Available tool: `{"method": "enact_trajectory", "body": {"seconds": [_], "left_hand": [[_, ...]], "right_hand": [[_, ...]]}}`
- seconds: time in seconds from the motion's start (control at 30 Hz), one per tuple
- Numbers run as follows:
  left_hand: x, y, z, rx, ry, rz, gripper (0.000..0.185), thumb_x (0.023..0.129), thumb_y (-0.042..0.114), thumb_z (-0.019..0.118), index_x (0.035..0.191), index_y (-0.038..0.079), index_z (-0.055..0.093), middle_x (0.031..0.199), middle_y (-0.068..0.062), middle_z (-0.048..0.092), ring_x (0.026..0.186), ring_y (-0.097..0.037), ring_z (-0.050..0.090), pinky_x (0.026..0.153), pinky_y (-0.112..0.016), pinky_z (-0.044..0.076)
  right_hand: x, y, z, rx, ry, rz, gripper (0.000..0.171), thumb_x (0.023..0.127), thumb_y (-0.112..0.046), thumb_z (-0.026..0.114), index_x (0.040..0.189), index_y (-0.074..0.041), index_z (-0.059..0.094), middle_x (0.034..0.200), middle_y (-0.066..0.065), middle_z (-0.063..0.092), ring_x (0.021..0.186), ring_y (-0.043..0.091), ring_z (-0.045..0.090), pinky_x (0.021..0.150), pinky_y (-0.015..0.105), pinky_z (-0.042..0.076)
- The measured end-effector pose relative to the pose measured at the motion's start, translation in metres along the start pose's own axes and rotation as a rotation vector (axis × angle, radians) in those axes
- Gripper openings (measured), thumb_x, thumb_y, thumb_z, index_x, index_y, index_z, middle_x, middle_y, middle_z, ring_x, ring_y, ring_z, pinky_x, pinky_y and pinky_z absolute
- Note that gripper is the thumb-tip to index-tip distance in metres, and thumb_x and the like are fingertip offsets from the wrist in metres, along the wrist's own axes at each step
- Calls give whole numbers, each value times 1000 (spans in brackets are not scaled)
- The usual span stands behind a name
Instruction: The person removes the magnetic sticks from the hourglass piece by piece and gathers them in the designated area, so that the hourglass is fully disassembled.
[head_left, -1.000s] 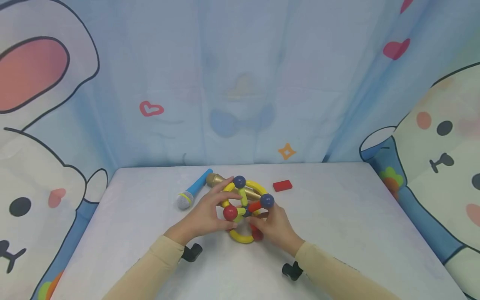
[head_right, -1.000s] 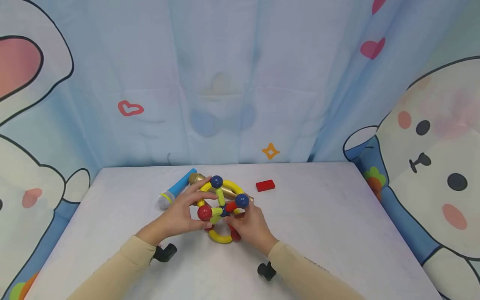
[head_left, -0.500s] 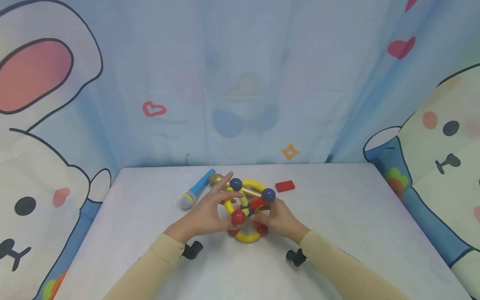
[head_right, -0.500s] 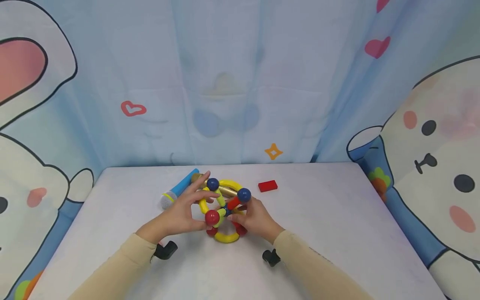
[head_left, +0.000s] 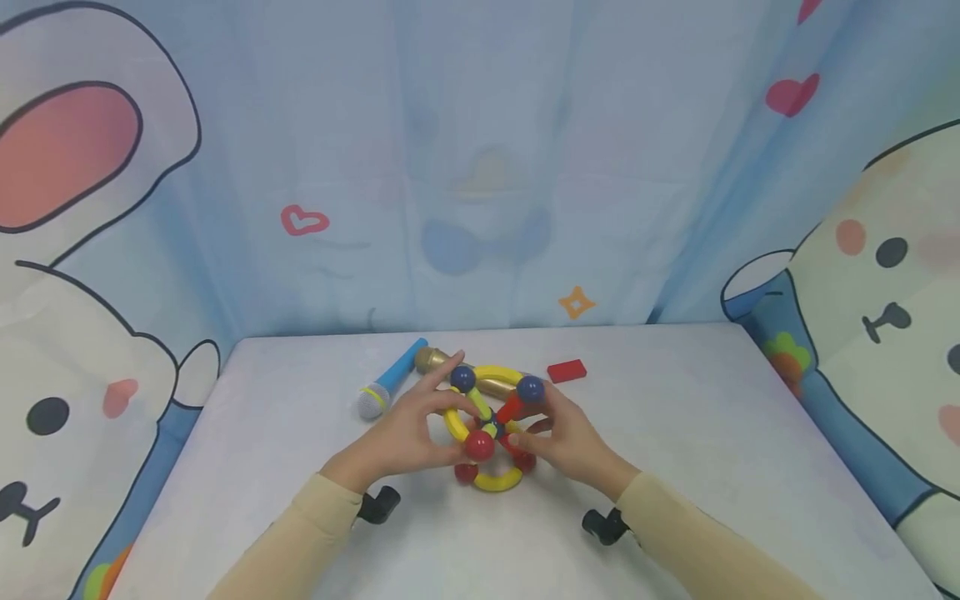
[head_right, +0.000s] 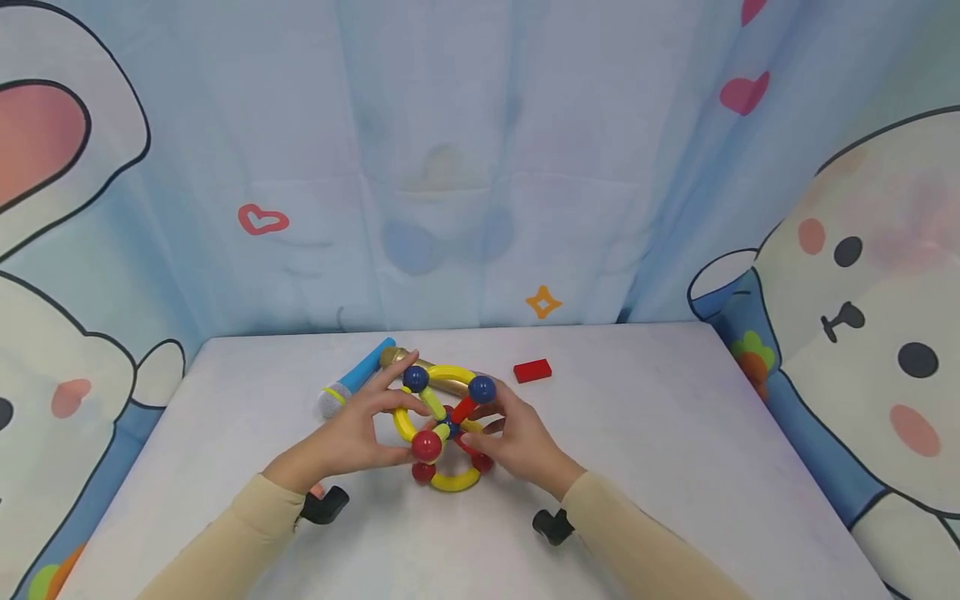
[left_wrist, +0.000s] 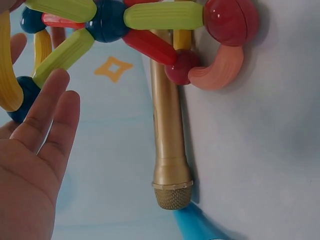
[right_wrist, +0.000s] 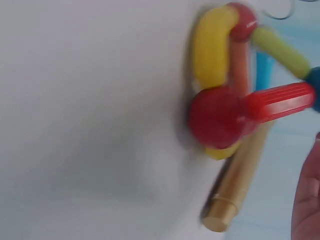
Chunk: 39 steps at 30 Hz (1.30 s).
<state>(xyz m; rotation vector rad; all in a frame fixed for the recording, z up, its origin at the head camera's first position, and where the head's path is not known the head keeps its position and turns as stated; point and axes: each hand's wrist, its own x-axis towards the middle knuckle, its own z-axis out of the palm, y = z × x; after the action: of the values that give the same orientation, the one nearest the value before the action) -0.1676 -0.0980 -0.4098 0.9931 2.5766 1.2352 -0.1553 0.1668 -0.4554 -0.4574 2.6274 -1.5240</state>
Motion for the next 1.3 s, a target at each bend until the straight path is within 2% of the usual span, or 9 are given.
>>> {"method": "enact_trajectory", "body": {"seconds": [0.13, 0.37, 0.47, 0.6, 0.73, 0.87, 1.0, 1.1, 1.3], "left_hand": [[0, -1, -1, -8, 3, 15, 38, 77, 21, 86, 112, 28, 73, 162, 17, 17, 146, -19, 25, 98, -47, 47], [0, -1, -1, -20, 7, -8, 35, 78, 16, 85, 111, 22, 75, 160, 21, 18, 142, -18, 32, 96, -39, 49], [0, 0, 1, -24, 11, -13, 35, 77, 15, 84, 111, 22, 75, 160, 21, 18, 141, -18, 34, 94, -37, 50], [-1, 2, 3, -32, 33, -1, 35, 77, 13, 84, 110, 23, 75, 160, 20, 19, 142, -18, 32, 94, -40, 51], [-3, 1, 8, -40, 59, 33, 34, 78, 16, 85, 109, 25, 75, 160, 18, 21, 146, -14, 21, 103, -49, 44], [-4, 0, 12, -34, 88, 85, 36, 78, 17, 85, 109, 27, 73, 160, 14, 22, 148, -12, 17, 106, -54, 38], [-1, 0, 11, -42, 68, 106, 36, 77, 16, 85, 110, 24, 72, 162, 11, 21, 145, -18, 26, 99, -43, 48], [2, -1, 7, -56, 32, 95, 35, 76, 17, 86, 107, 26, 72, 162, 11, 20, 145, -17, 27, 93, -36, 51], [6, -1, 3, -55, 12, 82, 31, 74, 18, 87, 95, 34, 72, 159, 15, 25, 147, -9, 18, 100, -45, 46]], "right_hand": [[-10, -12, -10, 36, 86, -60, 87, 84, -2, 79, 152, -29, 34, 126, 1, 58, 100, 20, 66, 81, 33, 57], [-15, -19, -19, -33, 117, -107, 78, 89, -5, 75, 152, -25, 34, 129, 5, 57, 97, 15, 67, 80, 30, 57], [-19, -20, -21, -92, 204, -134, 75, 88, -5, 75, 150, -22, 37, 132, 4, 56, 95, 12, 66, 78, 29, 57], [-30, -30, -19, -151, 322, -251, 64, 85, 0, 76, 141, -14, 49, 123, 1, 60, 86, 10, 63, 70, 27, 57], [-40, -44, -7, -122, 191, -351, 52, 83, -1, 79, 129, -12, 57, 115, 0, 63, 79, 8, 62, 64, 27, 57], [-43, -51, 7, -75, 53, -342, 49, 84, -15, 82, 127, -17, 59, 116, -4, 60, 81, 8, 64, 63, 28, 58], [-41, -52, 17, -92, 50, -325, 51, 81, -24, 85, 125, -23, 60, 117, -11, 58, 89, 9, 62, 65, 28, 58], [-38, -54, 21, -117, 54, -313, 51, 80, -20, 86, 123, -20, 61, 117, -13, 58, 93, 9, 59, 66, 27, 58], [-37, -59, 25, -96, 58, -270, 47, 80, -16, 86, 119, -20, 60, 112, -14, 60, 89, 13, 60, 67, 26, 58]]}}
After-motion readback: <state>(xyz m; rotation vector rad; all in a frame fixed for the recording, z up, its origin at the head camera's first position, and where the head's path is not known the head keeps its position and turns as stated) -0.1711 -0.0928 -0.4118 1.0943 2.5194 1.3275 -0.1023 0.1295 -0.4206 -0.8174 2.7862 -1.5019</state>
